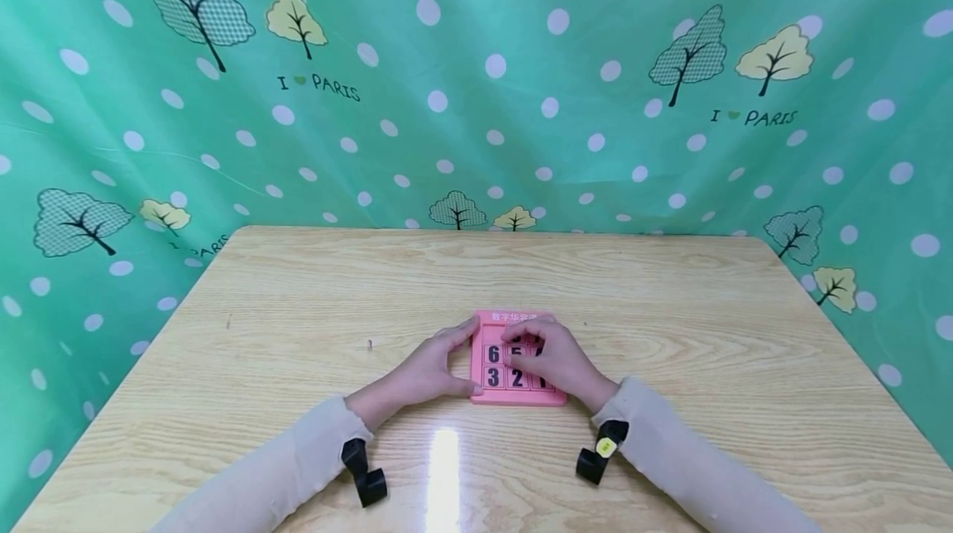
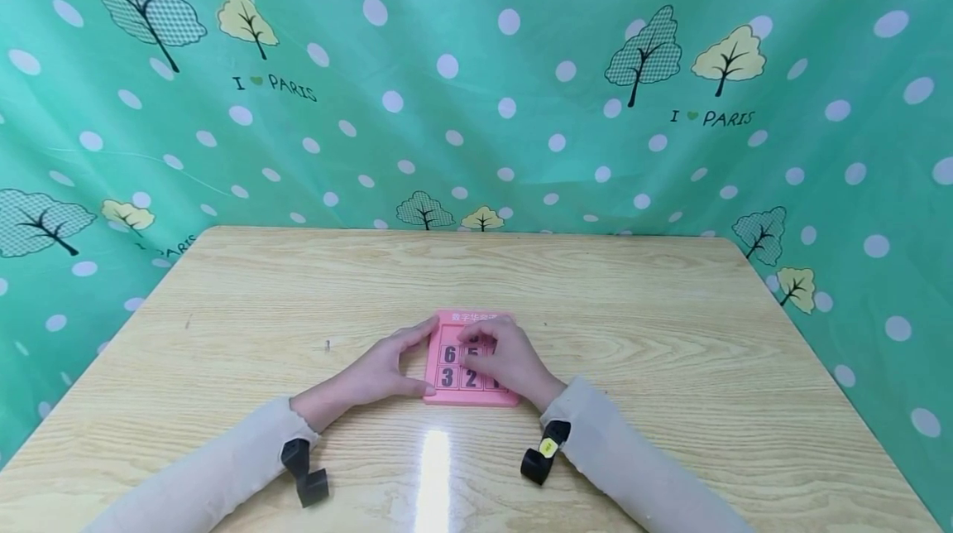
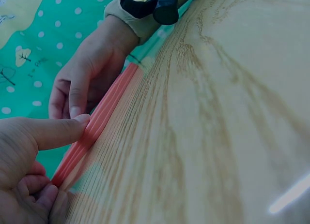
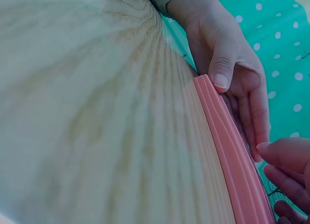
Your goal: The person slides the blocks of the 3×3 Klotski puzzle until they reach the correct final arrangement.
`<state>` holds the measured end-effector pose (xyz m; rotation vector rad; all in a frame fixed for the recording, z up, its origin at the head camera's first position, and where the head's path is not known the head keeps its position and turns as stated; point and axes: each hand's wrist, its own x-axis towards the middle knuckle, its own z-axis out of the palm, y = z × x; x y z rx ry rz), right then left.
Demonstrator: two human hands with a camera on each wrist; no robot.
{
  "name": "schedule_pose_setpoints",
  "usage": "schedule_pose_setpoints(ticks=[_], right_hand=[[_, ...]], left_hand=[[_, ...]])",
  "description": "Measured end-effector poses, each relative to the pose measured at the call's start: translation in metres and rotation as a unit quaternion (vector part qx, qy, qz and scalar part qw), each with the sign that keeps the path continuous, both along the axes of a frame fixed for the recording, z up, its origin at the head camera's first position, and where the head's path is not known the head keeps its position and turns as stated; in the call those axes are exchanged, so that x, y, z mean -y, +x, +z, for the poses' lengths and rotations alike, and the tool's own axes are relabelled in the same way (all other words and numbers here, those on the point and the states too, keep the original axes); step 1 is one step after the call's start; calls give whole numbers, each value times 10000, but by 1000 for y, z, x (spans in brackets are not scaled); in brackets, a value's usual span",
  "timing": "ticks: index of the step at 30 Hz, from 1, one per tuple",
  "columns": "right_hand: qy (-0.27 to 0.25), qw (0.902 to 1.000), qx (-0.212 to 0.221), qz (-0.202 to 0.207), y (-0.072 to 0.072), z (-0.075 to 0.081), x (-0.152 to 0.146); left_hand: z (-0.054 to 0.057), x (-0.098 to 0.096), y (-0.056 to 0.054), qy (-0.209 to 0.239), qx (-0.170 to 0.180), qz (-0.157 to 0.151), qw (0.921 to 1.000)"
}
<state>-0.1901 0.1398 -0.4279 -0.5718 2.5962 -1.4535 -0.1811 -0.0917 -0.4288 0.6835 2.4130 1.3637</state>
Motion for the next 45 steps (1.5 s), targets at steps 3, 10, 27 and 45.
schedule_pose_setpoints(ticks=[3,10,27,45], right_hand=[[71,9999,-94,22,-1,-2,0],[223,9997,-58,2,1,-1,2],[293,9994,-169,-24,0,0,4],[414,9986,-154,-278,-5,3,10]], left_hand=[[1,0,0,-8,-11,7,10000],[0,0,0,45,-21,10,10000],[-1,0,0,42,-30,-7,10000],[-1,0,-1,16,16,28,10000]])
